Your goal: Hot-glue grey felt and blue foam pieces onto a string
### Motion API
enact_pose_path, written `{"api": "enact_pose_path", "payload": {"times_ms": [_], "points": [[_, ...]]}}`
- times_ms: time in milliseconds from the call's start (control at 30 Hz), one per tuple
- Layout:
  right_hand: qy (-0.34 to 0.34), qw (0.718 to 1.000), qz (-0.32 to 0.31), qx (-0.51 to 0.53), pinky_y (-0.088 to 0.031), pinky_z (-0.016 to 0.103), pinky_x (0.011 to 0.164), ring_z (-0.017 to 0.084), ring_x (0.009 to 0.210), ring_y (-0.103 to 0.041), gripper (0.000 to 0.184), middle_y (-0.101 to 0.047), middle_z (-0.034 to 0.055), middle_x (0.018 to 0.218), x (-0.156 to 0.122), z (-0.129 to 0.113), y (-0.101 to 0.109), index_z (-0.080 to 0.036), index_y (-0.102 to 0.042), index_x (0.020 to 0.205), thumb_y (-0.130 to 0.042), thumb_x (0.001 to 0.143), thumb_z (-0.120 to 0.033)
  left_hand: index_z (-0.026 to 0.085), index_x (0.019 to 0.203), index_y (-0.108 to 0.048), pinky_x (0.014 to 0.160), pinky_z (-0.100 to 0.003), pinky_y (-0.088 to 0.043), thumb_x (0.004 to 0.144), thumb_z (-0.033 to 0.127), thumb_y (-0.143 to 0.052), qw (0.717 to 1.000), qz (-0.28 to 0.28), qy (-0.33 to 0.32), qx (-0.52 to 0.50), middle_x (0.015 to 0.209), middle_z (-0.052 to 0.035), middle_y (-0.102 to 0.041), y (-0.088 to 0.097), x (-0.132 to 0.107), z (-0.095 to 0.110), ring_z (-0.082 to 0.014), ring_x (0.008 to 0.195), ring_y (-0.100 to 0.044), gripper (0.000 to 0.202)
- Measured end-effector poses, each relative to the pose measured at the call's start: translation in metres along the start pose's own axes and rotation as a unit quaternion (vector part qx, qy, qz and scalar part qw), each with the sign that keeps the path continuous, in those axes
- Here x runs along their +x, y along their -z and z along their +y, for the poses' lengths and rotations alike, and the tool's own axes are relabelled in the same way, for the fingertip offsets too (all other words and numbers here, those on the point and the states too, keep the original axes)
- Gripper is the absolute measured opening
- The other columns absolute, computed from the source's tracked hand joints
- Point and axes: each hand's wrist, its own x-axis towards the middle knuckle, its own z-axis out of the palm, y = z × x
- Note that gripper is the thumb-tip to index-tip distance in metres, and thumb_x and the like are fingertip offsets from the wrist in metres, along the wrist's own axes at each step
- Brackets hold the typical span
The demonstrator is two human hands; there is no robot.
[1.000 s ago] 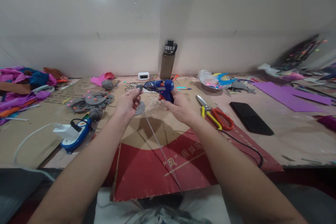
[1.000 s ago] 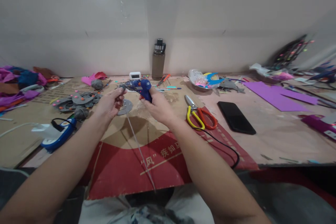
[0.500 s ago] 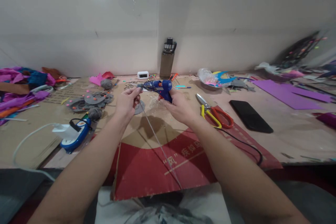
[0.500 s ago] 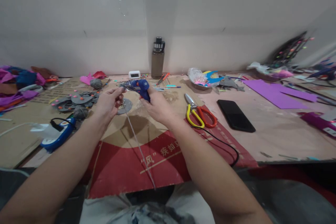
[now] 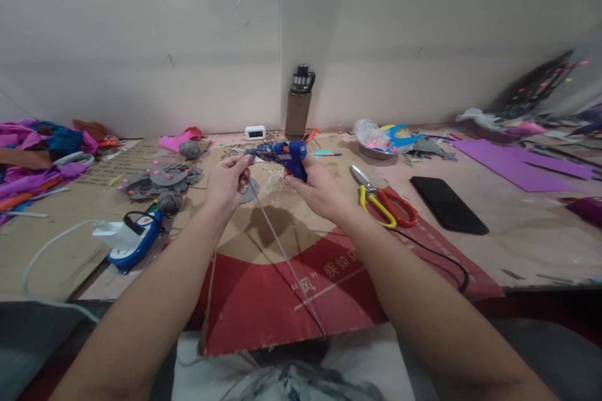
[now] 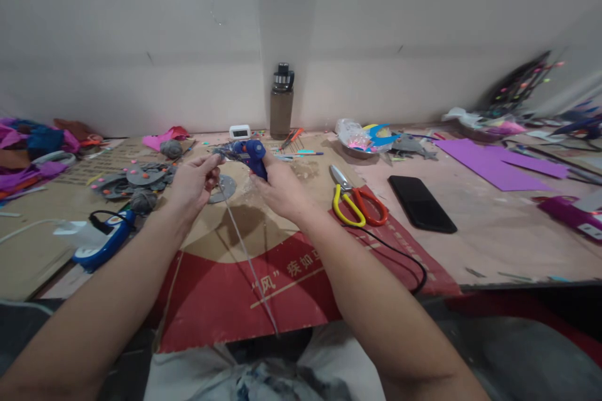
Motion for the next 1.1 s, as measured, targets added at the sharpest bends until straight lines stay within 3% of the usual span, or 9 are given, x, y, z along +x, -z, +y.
{"api": "enact_pose_path", "payload": {"times_ms": [667,900,1033,1100], "points": [[-0.007,1.0,-0.006,0.012,-0.047,0.036,0.076,0.02,0.08,-0.057,0.025,-0.065,0.0053,0.094,0.0,-0.001,0.0,-0.021,-0.054,0.106,-0.051,0.081,-0.023,0.011,0.065,-0.067,0.034,-0.015,-0.021,0.067,0.022,-0.072,1.0,-0.003,-0.002,-0.007,0.047,0.0024,-0.049,0.0,-0.001,0.001,-0.0031,0.038,-0.036,0.012],[-0.067,0.991,0.002,0.117,-0.047,0.032,0.069,0.017,0.071,-0.057,0.021,-0.065,0.0033,0.087,0.002,-0.001,0.004,-0.02,-0.056,0.096,-0.051,0.076,-0.023,0.012,0.069,-0.065,0.035,-0.014,-0.024,0.065,0.025,-0.074,0.999,0.013,-0.012,-0.033,0.066,-0.0016,-0.061,0.0,-0.001,0.003,-0.0023,0.043,-0.043,0.017],[-0.131,0.985,0.045,0.102,-0.044,0.03,0.058,0.017,0.061,-0.053,0.019,-0.062,0.0014,0.069,0.006,0.018,0.002,-0.02,-0.058,0.089,-0.049,0.073,-0.022,0.013,0.075,-0.065,0.036,-0.015,-0.027,0.065,0.029,-0.074,0.999,0.018,-0.034,-0.012,0.074,-0.0028,-0.065,-0.002,-0.004,0.002,-0.0034,0.047,-0.047,0.021],[-0.125,0.989,0.054,0.049,-0.043,0.03,0.056,0.017,0.058,-0.053,0.012,-0.059,0.001,0.062,0.009,0.035,-0.002,-0.021,-0.058,0.081,-0.049,0.073,-0.024,0.014,0.077,-0.065,0.038,-0.016,-0.029,0.065,0.03,-0.074,0.999,0.014,-0.048,0.01,0.075,-0.0025,-0.065,-0.003,-0.006,0.002,-0.0047,0.05,-0.05,0.023]]}}
